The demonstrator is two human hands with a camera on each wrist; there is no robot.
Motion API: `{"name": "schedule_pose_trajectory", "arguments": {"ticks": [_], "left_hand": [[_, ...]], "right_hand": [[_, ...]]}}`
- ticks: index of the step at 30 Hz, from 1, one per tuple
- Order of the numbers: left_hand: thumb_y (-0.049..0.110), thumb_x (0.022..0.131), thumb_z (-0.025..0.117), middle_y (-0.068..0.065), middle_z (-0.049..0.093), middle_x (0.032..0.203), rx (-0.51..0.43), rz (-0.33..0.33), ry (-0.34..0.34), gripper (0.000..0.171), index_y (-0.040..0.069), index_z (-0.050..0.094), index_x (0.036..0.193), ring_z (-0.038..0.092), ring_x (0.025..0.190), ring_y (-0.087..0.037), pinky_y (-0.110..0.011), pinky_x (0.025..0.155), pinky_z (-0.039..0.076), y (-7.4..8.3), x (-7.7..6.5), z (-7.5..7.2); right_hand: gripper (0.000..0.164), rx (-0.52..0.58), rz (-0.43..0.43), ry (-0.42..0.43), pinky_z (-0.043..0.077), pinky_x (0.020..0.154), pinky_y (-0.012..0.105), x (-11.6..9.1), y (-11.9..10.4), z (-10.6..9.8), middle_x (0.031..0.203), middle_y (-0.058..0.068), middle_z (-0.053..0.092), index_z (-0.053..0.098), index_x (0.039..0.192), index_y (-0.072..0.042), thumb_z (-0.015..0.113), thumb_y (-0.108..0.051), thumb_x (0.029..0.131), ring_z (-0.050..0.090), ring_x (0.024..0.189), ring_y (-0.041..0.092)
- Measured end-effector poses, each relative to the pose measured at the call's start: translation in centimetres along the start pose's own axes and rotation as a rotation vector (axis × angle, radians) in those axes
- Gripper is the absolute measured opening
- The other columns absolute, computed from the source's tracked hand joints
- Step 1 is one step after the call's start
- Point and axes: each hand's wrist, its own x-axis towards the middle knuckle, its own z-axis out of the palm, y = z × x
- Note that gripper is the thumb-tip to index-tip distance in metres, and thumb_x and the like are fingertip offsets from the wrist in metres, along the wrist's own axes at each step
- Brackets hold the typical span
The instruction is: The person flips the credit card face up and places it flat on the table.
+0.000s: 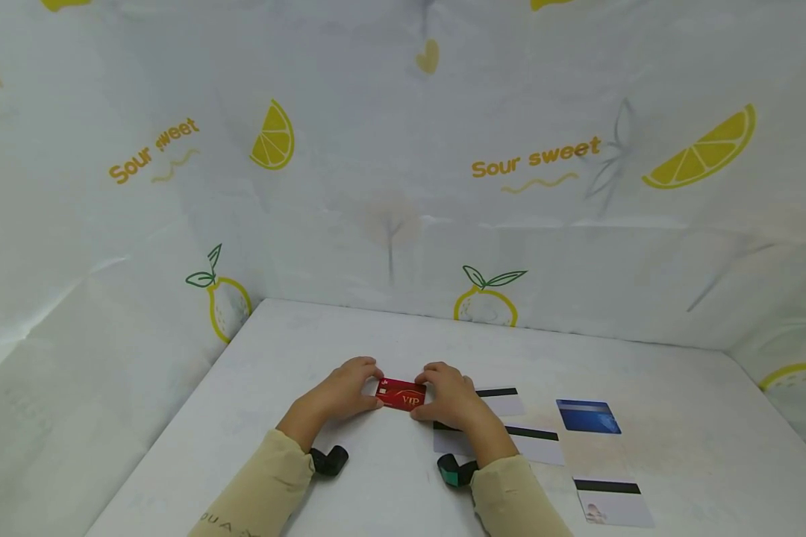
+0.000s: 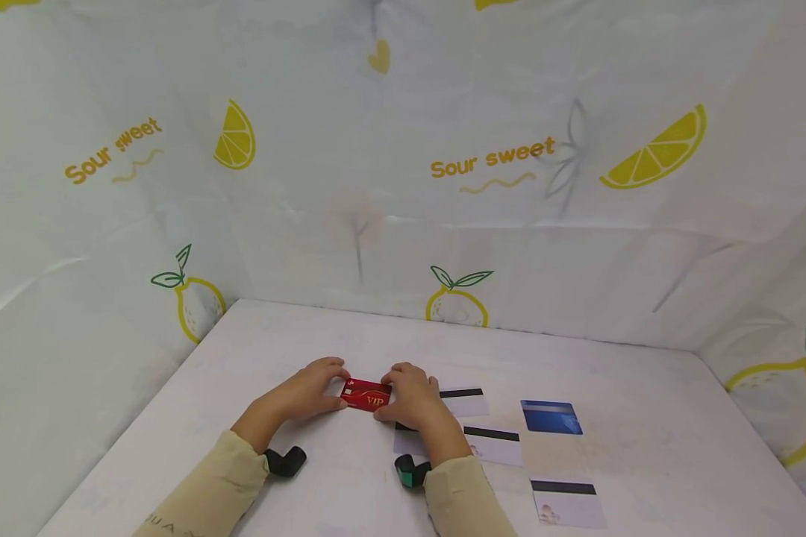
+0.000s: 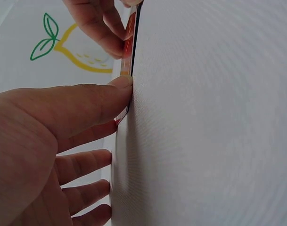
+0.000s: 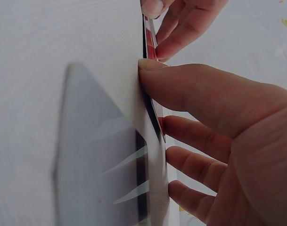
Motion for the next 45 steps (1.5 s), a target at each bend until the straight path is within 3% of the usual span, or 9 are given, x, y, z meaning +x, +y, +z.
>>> {"name": "schedule_pose_trajectory", "arguments": {"ticks": [45], "left_hand": [[0.026,0.086,0.076,-0.014,0.046,0.148,0.011,-0.01,-0.008,0.041,0.013,0.064,0.122,0.037,0.141,-0.034,-0.055,0.113,0.032,-0.31,0.28,0.25]], "right_hand": [[0.047,-0.005,0.02,0.005,0.033,0.108,0.062,0.23,0.28,0.36,0.138,0.011,0.056,0.069,0.116,-0.017,0.085,-0.032,0.074,0.047,0.132,0.034]]}}
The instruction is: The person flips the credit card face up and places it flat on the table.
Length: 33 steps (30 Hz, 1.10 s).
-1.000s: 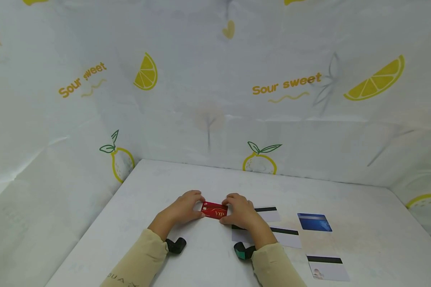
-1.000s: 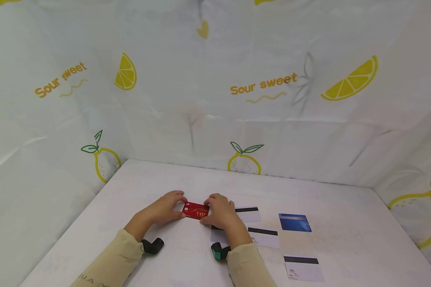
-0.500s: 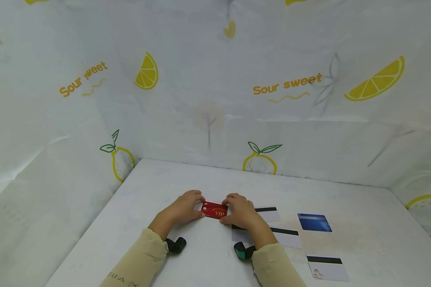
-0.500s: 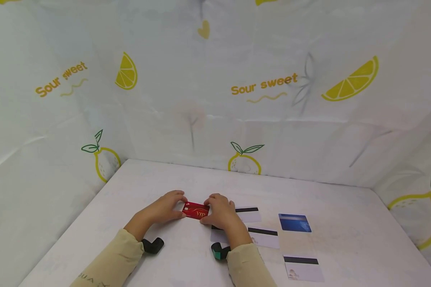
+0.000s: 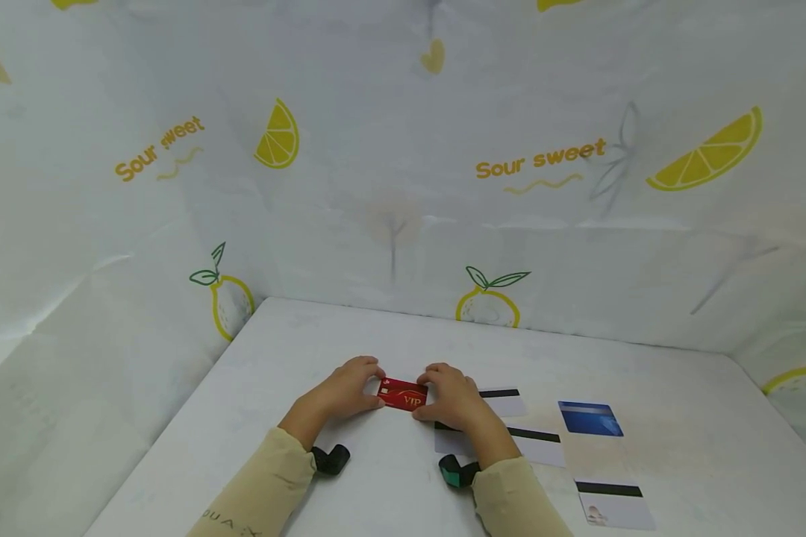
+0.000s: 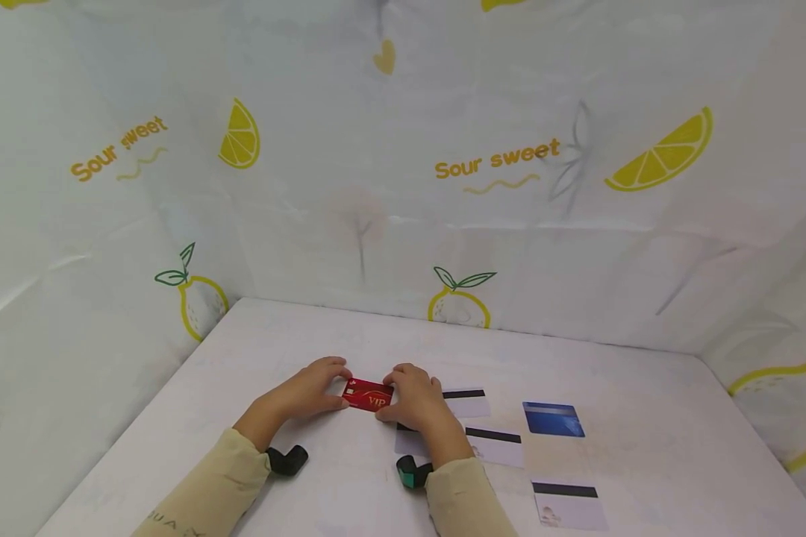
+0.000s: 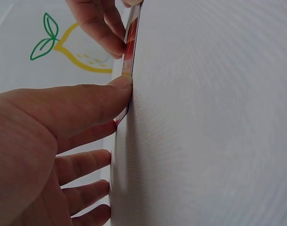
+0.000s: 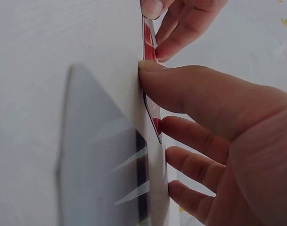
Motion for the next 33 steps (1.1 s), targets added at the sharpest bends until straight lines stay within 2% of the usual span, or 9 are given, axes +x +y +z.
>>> {"name": "schedule_pose_trajectory", "arguments": {"ticks": [9,14,19,24,30,33], "left_hand": [[0.027,0.085,0.077,-0.013,0.046,0.148,-0.015,0.01,-0.011,0.042,0.013,0.065,0.122,0.038,0.141,-0.034,-0.055,0.113,0.033,0.5,0.2,0.6],[0.027,0.085,0.077,-0.013,0.047,0.148,-0.011,0.01,-0.007,0.042,0.012,0.065,0.121,0.038,0.141,-0.034,-0.054,0.113,0.033,0.7,0.2,0.7],[0.027,0.084,0.078,-0.013,0.047,0.147,0.006,-0.003,-0.002,0.043,0.012,0.064,0.122,0.039,0.14,-0.033,-0.054,0.113,0.033,0.7,0.1,0.6],[0.027,0.084,0.077,-0.012,0.047,0.148,0.009,-0.016,-0.001,0.043,0.013,0.064,0.122,0.037,0.141,-0.033,-0.055,0.113,0.032,0.6,-0.2,0.3],[0.027,0.086,0.076,-0.013,0.046,0.148,0.024,0.007,0.008,0.042,0.012,0.063,0.123,0.036,0.142,-0.033,-0.054,0.114,0.031,0.2,-0.3,0.0],[0.027,0.086,0.076,-0.013,0.046,0.148,0.021,0.018,0.009,0.042,0.011,0.063,0.122,0.036,0.142,-0.033,-0.053,0.114,0.031,0.1,-0.3,-0.1]], "right_hand": [[0.048,-0.015,0.05,0.016,0.04,0.106,0.058,-1.1,0.2,-0.4,0.136,0.01,0.058,0.069,0.113,-0.015,0.086,-0.032,0.072,0.051,0.128,0.034],[0.049,-0.015,0.039,0.001,0.04,0.105,0.058,-1.4,0.3,-0.8,0.136,0.01,0.058,0.069,0.114,-0.014,0.086,-0.03,0.072,0.051,0.128,0.035],[0.057,-0.007,0.026,-0.052,0.038,0.107,0.058,-2.1,0.5,-1.4,0.138,0.011,0.056,0.064,0.125,-0.011,0.083,-0.031,0.076,0.048,0.131,0.035],[0.064,0.048,0.078,-0.055,0.037,0.109,0.057,-3.5,1.1,-2.6,0.143,0.012,0.051,0.056,0.137,-0.011,0.08,-0.029,0.08,0.042,0.136,0.035],[0.061,0.062,0.112,-0.069,0.038,0.107,0.06,-5.5,2.2,-3.7,0.14,0.012,0.054,0.062,0.13,-0.011,0.085,-0.023,0.075,0.042,0.135,0.036],[0.062,0.027,0.091,-0.079,0.038,0.107,0.058,-6.4,2.8,-4.1,0.138,0.011,0.056,0.064,0.126,-0.01,0.088,-0.024,0.07,0.043,0.134,0.036]]}}
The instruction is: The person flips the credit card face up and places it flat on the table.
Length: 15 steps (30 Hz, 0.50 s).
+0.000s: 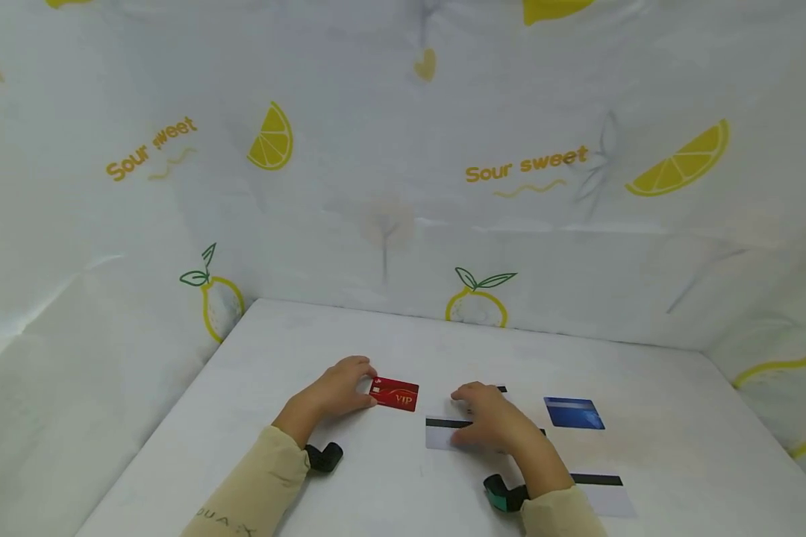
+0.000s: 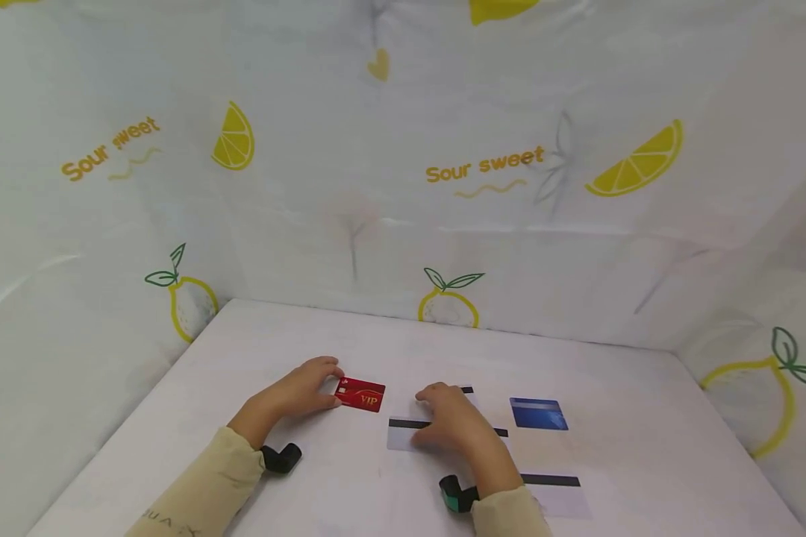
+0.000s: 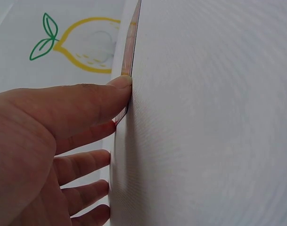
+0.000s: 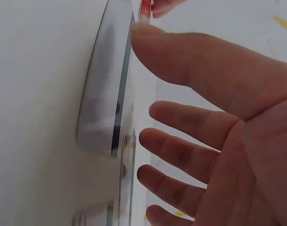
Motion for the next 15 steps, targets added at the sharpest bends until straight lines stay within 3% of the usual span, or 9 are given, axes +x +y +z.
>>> {"name": "schedule_pose_trajectory", "arguments": {"ticks": [6,15], "left_hand": [[0.026,0.085,0.076,-0.012,0.046,0.148,-0.007,-0.007,0.003,0.042,0.011,0.064,0.123,0.036,0.142,-0.032,-0.053,0.115,0.031,0.0,0.0,0.0],[0.026,0.085,0.076,-0.012,0.046,0.149,-0.007,-0.012,-0.006,0.042,0.011,0.064,0.123,0.035,0.143,-0.033,-0.054,0.115,0.03,0.3,-0.1,-0.1]], "right_hand": [[0.06,-0.082,-0.036,0.029,0.037,0.109,0.056,-1.4,0.9,-0.3,0.137,0.014,0.056,0.069,0.117,-0.008,0.092,-0.022,0.063,0.045,0.133,0.038],[0.05,-0.064,-0.064,0.059,0.031,0.112,0.059,-2.1,2.0,-0.2,0.139,0.018,0.054,0.073,0.107,-0.009,0.092,-0.02,0.063,0.039,0.137,0.043]]}}
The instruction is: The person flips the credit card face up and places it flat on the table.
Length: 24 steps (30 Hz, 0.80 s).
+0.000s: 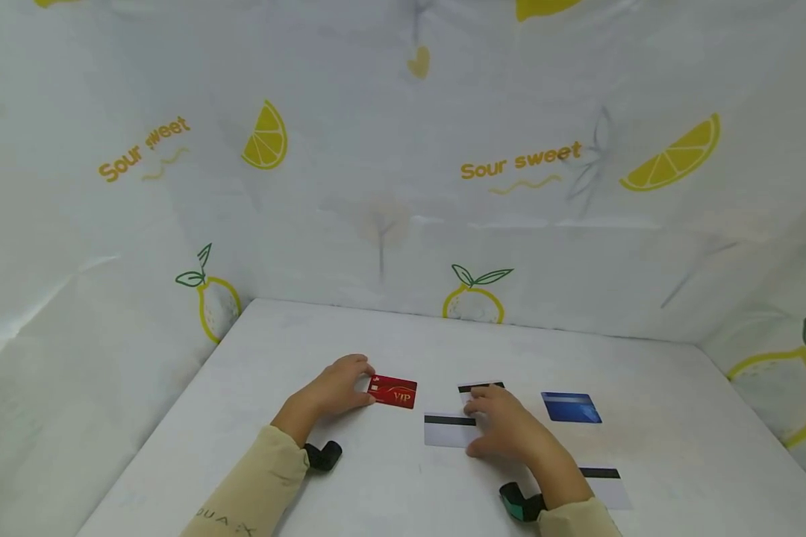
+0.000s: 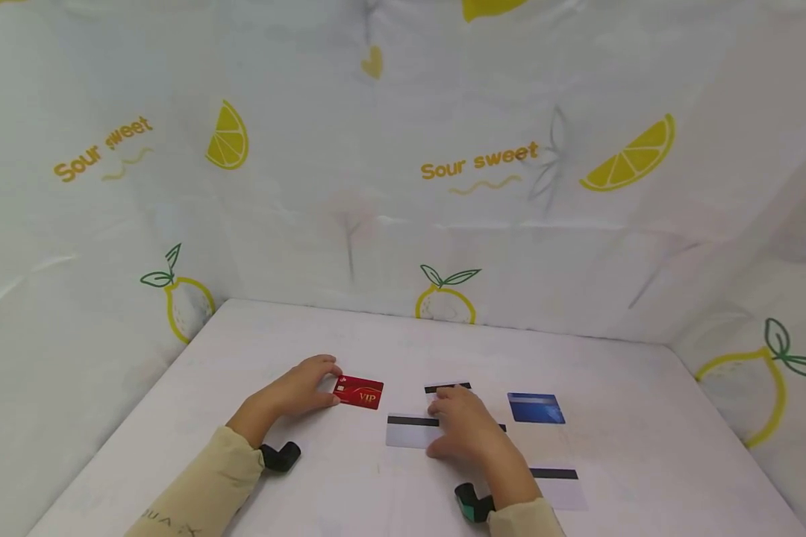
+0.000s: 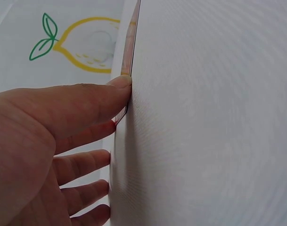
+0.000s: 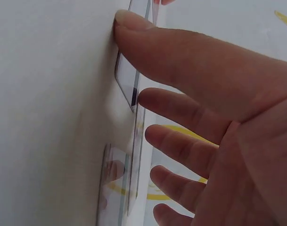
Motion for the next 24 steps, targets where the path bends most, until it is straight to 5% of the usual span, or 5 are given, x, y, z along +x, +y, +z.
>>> {"name": "schedule_pose_trajectory", "arguments": {"ticks": [14,19,24], "left_hand": [[0.028,0.087,0.074,-0.009,0.048,0.146,-0.032,-0.013,0.005,0.049,0.013,0.059,0.13,0.039,0.14,-0.029,-0.051,0.114,0.033,0.4,-0.1,-0.1],[0.028,0.087,0.074,-0.012,0.048,0.146,0.02,0.117,0.031,0.049,0.011,0.06,0.13,0.039,0.139,-0.031,-0.05,0.112,0.036,2.5,-0.2,-0.1],[0.033,0.087,0.074,-0.013,0.047,0.147,0.076,0.25,-0.045,0.051,0.011,0.06,0.131,0.035,0.142,-0.036,-0.053,0.113,0.033,5.0,-0.7,0.5]], "right_hand": [[0.04,0.054,0.002,0.01,0.027,0.112,0.063,-0.1,0.2,0.5,0.143,0.017,0.051,0.074,0.1,-0.015,0.091,-0.02,0.065,0.029,0.143,0.046],[0.036,0.061,-0.009,0.015,0.026,0.113,0.062,0.1,0.3,0.6,0.143,0.018,0.051,0.072,0.096,-0.016,0.09,-0.019,0.066,0.029,0.143,0.046],[0.034,0.071,-0.012,0.013,0.027,0.113,0.061,0.1,0.1,0.6,0.143,0.019,0.05,0.07,0.095,-0.015,0.09,-0.018,0.067,0.03,0.142,0.045]]}}
